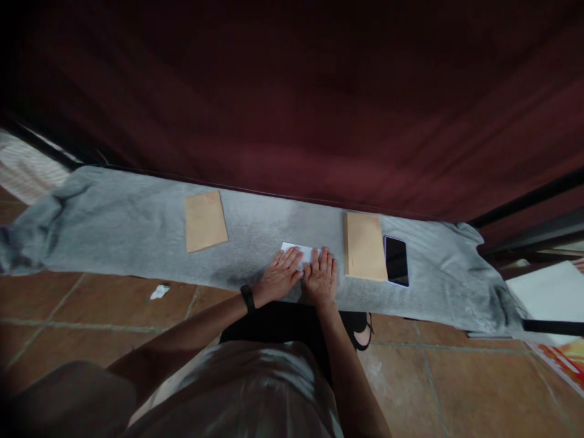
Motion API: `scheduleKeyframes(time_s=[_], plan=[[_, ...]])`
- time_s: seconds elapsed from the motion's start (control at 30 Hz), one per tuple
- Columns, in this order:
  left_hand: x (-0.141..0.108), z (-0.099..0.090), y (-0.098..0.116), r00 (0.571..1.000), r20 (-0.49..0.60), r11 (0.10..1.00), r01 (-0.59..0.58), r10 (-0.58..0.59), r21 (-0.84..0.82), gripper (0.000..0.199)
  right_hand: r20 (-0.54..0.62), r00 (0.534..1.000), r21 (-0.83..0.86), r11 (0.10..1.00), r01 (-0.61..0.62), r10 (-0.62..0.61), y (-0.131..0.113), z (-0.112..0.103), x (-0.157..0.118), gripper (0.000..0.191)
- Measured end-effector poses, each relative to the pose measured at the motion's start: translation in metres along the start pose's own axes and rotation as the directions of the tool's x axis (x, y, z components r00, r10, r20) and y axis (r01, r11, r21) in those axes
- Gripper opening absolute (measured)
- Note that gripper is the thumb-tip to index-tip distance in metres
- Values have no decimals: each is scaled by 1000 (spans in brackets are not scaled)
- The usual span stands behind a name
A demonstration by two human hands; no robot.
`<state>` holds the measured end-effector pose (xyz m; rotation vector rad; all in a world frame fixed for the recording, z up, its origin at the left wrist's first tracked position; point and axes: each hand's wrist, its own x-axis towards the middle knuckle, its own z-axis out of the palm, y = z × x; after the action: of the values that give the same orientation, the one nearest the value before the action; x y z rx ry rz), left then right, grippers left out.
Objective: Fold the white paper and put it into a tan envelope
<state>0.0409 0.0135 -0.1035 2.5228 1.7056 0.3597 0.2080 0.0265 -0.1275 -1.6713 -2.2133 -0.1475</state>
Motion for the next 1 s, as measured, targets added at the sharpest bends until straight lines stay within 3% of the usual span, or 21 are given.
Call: scheduleKeyframes(time_s=[0.2,0.47,0.77,1.0], plan=[[8,0,-11,992,-20,990,129,-128,53,63,9,1000,-35,999,-2,2,0,1,2,56],[-4,-9,-29,992,-21,989,125,-124,73,63,-3,1000,-22,1000,-20,19,0,3,2,56],[-31,-9,-24,1000,-7,997,-5,6,81,65,-15,1000,5,1000,-26,26,0,3,1,58],[-57,-20,-30,990,42,989,-134,131,62,63,-23,999,-2,1000,-26,26,1,2,1,56]])
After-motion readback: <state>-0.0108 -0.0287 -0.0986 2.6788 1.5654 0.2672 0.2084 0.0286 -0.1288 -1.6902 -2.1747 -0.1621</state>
